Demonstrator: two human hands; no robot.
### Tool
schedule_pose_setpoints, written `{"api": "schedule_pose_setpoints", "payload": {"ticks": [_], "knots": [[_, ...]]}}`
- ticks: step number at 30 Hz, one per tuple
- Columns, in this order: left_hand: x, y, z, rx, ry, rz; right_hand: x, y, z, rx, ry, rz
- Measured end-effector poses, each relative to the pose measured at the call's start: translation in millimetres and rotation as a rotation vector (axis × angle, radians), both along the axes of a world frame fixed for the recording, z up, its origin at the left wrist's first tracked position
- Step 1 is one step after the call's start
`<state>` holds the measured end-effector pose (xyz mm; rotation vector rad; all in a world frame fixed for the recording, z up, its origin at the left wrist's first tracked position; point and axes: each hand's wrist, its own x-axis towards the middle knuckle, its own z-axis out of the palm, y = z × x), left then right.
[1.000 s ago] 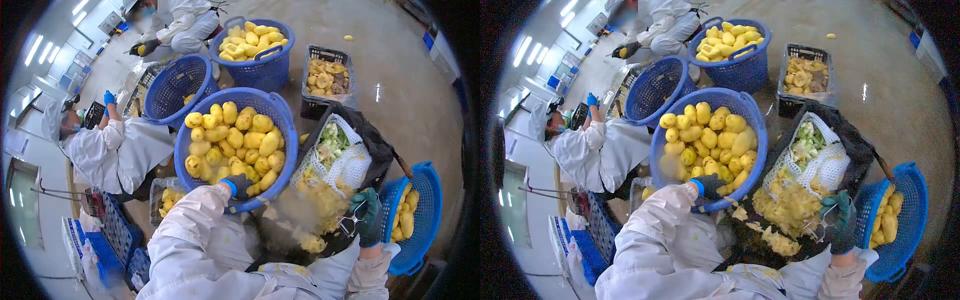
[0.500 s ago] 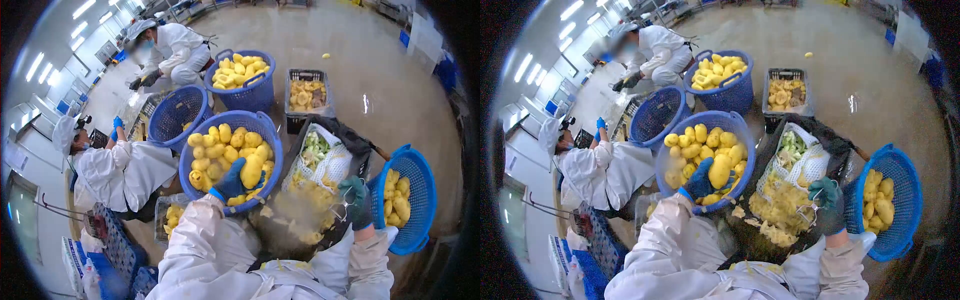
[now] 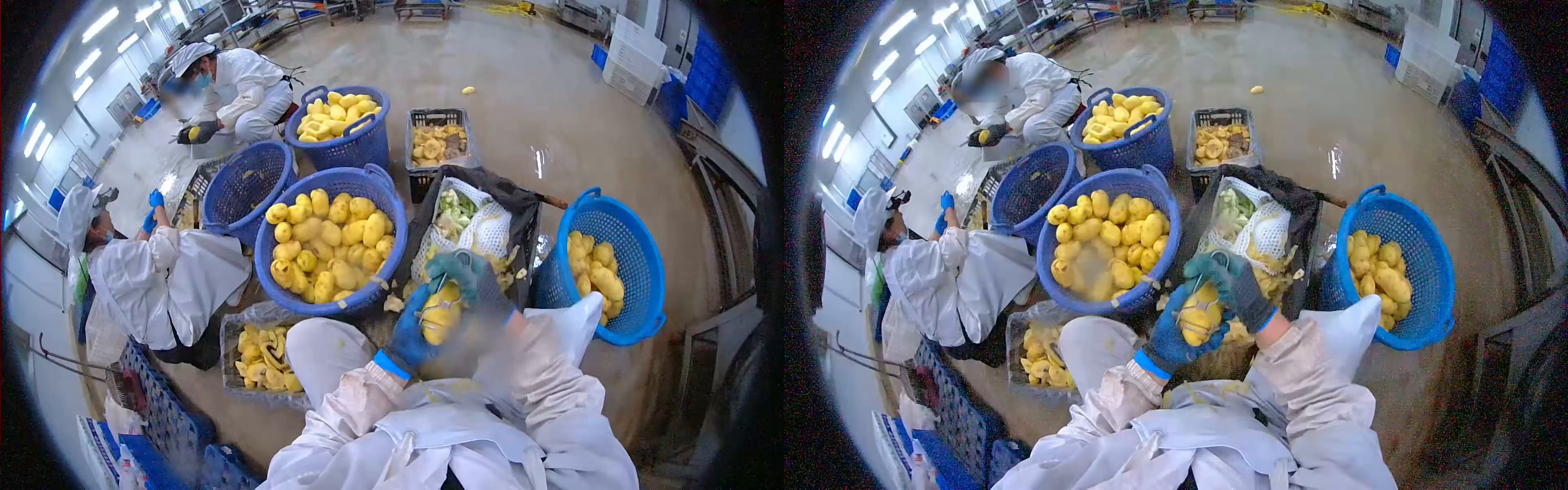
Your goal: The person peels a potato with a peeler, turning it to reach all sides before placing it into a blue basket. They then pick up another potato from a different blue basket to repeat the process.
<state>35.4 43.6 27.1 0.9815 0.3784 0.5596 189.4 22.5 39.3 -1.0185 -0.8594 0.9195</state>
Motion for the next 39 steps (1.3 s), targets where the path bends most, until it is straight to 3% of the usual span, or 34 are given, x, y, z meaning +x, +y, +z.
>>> {"api": "schedule_pose_setpoints", "payload": {"ticks": [2, 3, 4, 6, 7, 8, 10, 11, 13, 15, 17, 20, 22, 24, 25, 27, 28, 31, 32, 34, 37, 39], "knots": [[-8.7, -1.4, -6.7, -0.333, -0.079, -0.096, 35.8, 9.9, -28.1, 0.059, -0.173, -0.177], [-14.6, -1.6, -7.2, -0.494, -0.108, -0.124, 46.0, 2.0, -4.2, 0.023, -0.22, -0.339], [-20.1, 0.2, -6.6, -0.653, -0.139, -0.152, 87.2, 6.3, -41.7, 0.084, -0.311, -0.439], [-22.6, 7.4, -1.8, -0.808, -0.171, -0.178, 81.1, -2.9, -31.2, 0.165, -0.333, -0.461], [-22.1, 8.1, -0.4, -0.816, -0.17, -0.172, 59.3, -13.8, -8.4, 0.191, -0.122, -0.338], [-21.8, 6.4, -0.6, -0.826, -0.165, -0.17, 33.4, -20.7, 6.3, 0.188, -0.1, -0.239], [-14.6, -6.9, 5.9, -0.314, -0.017, -0.024, -4.4, -27.2, 12.5, 0.131, -0.074, -0.023], [-15.1, -10.2, 6.3, -0.24, -0.003, -0.023, -12.6, -27.3, 13.7, 0.171, -0.462, -0.055], [-16.1, -17.1, 7.4, -0.094, 0.026, -0.016, 20.0, -16.2, -19.5, 0.088, -0.386, -0.118], [-20.2, -8.5, -22.3, -0.251, 0.022, -0.024, 39.8, -15.1, 1.9, 0.038, -0.22, -0.433], [-25.7, -0.9, -43.1, -0.282, 0.047, -0.009, 74.4, -18.0, -6.1, 0.033, 0.005, -0.507], [-27.5, -9.4, -16.1, -0.413, 0.008, -0.049, 59.9, -31.1, 5.0, 0.082, -0.06, -0.518], [-25.9, -12.7, 8.9, -0.572, -0.066, -0.166, 45.4, -36.7, 11.6, 0.143, -0.268, -0.427], [-27.1, -11.8, -7.0, -0.212, 0.035, -0.21, 23.9, -35.7, 10.2, 0.103, -0.398, -0.405], [-27.0, -12.5, -8.5, -0.031, 0.083, -0.226, 15.2, -35.9, 16.2, 0.035, -0.293, -0.285], [-27.5, -16.5, -6.1, 0.094, 0.088, -0.213, 4.2, -39.3, 30.0, -0.097, -0.082, -0.038], [-29.8, -19.3, -4.7, 0.169, 0.111, -0.173, 15.7, -27.7, 7.4, 0.18, -0.296, -0.099], [-32.9, -21.7, -5.3, 0.556, 0.168, -0.03, 58.1, -25.7, -12.4, 0.023, -0.055, -0.428], [-31.6, -18.6, -4.9, 0.715, 0.183, 0.019, 61.1, -32.3, -11.9, -0.026, 0.208, -0.346], [-31.2, -18.0, -10.4, 0.742, 0.239, -0.001, 35.6, -30.9, -19.0, 0.117, -0.316, -0.403], [-29.2, -23.1, -9.6, 0.628, 0.233, -0.07, 19.7, -31.4, -36.7, 0.097, -0.318, -0.405], [-30.6, -21.3, -0.7, 0.599, 0.205, -0.062, 58.8, -30.7, -37.7, -0.081, 0.149, -0.453]]}}
